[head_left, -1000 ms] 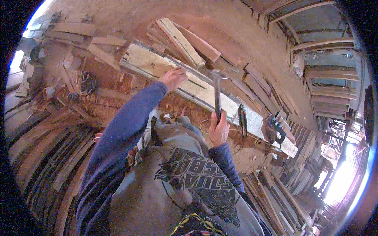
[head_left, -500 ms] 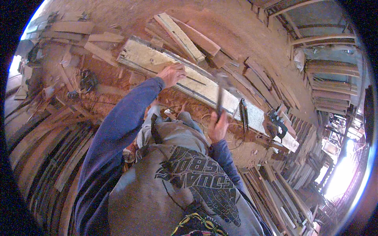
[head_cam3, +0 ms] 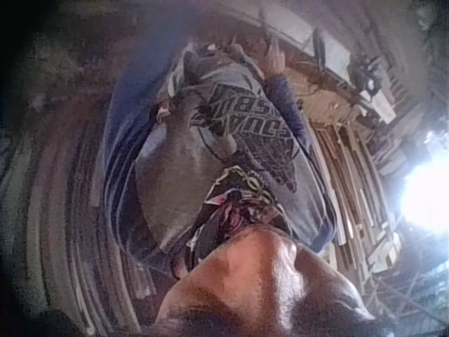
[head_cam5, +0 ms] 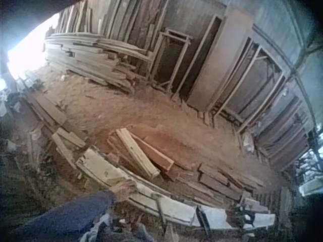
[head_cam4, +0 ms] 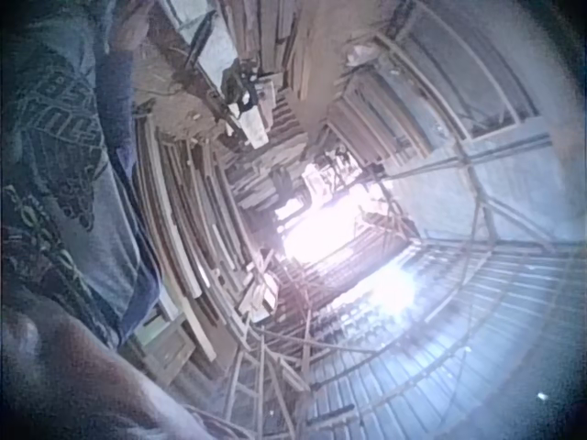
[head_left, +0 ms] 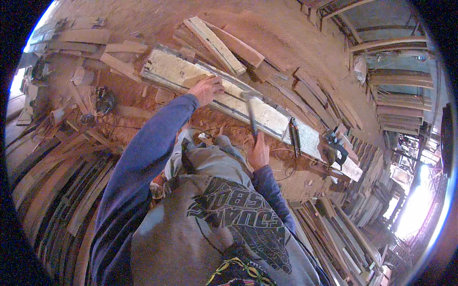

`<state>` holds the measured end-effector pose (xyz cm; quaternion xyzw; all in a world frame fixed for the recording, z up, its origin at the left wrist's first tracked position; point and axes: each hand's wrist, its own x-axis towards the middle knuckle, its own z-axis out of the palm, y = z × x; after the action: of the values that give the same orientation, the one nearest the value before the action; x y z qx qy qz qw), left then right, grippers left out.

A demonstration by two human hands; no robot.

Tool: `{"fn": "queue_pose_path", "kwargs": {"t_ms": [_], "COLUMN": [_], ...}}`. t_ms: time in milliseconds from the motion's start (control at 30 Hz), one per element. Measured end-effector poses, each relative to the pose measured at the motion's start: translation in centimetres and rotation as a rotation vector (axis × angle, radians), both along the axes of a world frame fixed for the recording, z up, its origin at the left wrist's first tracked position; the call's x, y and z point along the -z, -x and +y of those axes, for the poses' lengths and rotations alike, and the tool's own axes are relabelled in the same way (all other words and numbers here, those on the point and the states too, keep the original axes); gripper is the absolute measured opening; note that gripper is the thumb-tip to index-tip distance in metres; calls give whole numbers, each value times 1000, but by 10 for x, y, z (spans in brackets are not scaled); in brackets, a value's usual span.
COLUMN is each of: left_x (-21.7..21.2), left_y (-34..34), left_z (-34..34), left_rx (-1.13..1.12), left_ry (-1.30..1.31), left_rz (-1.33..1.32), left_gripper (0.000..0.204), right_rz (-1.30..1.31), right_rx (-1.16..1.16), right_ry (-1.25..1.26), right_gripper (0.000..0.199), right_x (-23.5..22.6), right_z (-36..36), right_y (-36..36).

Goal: The person hammers nails into a wooden plank using a claw hammer. They repeatedly position nails and strike them, then flip the plank to continue hammering on the opposite side. The person handles multiple nails and the plank throughout the task.

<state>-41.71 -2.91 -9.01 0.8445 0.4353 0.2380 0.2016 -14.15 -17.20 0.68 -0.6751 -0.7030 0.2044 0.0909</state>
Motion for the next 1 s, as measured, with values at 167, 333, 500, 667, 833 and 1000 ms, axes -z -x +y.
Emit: {"fn": "queue_pose_path", "kwargs": {"t_ms": [167,333,500,667,833,1000], "left_x": [-9,-11,-8,-14,-20,-18], "left_y": [-1,4,11,12,10,8], "left_z": [-7,-8,-9,-11,-16,-16], "left_rx": [-63,-47,-35,-46,-133,-157], "left_ry": [-128,-153,-190,-63,-224,-220], "left_rz": [12,-13,-3,113,102,65], "left_gripper": [14,13,17,29,25,26], "right_rz": [69,202,216,271,203,269], "right_rx": [73,153,175,230,180,132], "right_ry": [59,5,-67,67,-27,-110], "right_gripper": [38,38,38,38,38,38], "right_x": [20,23,20,15,9,-14], "right_z": [-8,-16,-23,-29,-18,-2], "right_y": [-18,-18,-20,-24,-14,-4]}}
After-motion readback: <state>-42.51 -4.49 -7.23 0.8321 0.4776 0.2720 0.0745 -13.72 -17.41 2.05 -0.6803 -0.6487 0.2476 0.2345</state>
